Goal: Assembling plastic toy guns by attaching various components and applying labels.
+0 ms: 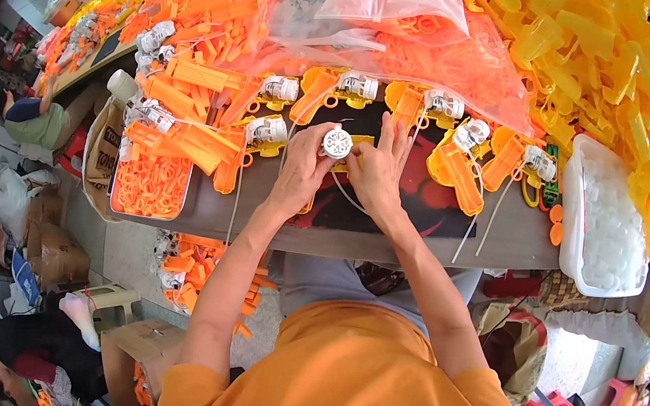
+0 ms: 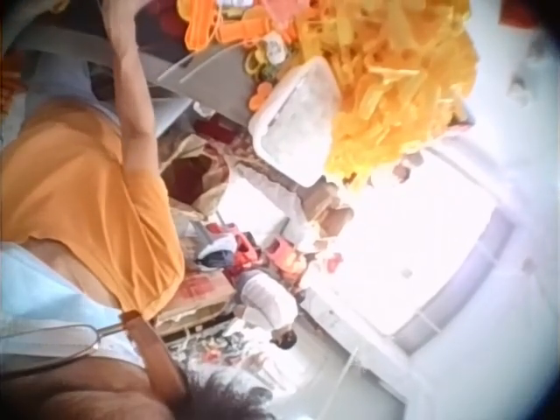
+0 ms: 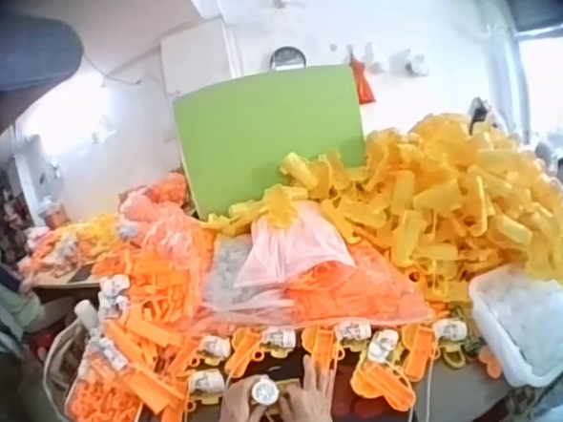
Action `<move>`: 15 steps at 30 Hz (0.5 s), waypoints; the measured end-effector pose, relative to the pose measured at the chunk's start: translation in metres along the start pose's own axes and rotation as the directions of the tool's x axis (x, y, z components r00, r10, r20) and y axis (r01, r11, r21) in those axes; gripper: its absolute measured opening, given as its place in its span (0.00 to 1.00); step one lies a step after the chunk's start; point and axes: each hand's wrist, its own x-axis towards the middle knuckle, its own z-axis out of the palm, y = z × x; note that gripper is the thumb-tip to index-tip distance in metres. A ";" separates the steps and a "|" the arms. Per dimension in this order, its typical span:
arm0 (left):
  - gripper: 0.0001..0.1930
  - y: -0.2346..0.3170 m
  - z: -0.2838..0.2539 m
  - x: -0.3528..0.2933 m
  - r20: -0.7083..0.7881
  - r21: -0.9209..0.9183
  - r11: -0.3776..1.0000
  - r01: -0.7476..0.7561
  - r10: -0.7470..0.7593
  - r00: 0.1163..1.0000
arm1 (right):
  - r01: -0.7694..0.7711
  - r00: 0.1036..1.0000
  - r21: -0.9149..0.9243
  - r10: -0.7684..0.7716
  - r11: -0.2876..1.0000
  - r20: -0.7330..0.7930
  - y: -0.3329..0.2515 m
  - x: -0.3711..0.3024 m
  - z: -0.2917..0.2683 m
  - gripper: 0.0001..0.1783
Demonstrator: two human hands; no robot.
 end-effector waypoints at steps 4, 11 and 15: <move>0.26 0.004 -0.002 0.001 -0.037 0.052 0.998 -0.038 0.040 0.999 | -0.060 0.997 0.195 0.048 0.979 0.063 0.003 0.002 -0.007 0.05; 0.25 0.010 -0.006 0.004 -0.060 0.042 0.997 -0.069 0.071 0.996 | -0.027 0.959 0.113 -0.006 0.993 0.285 0.003 0.002 -0.021 0.14; 0.24 0.010 -0.005 0.009 -0.011 0.037 0.999 -0.035 0.036 0.999 | -0.025 0.944 0.074 -0.001 0.997 0.331 0.008 0.006 -0.020 0.14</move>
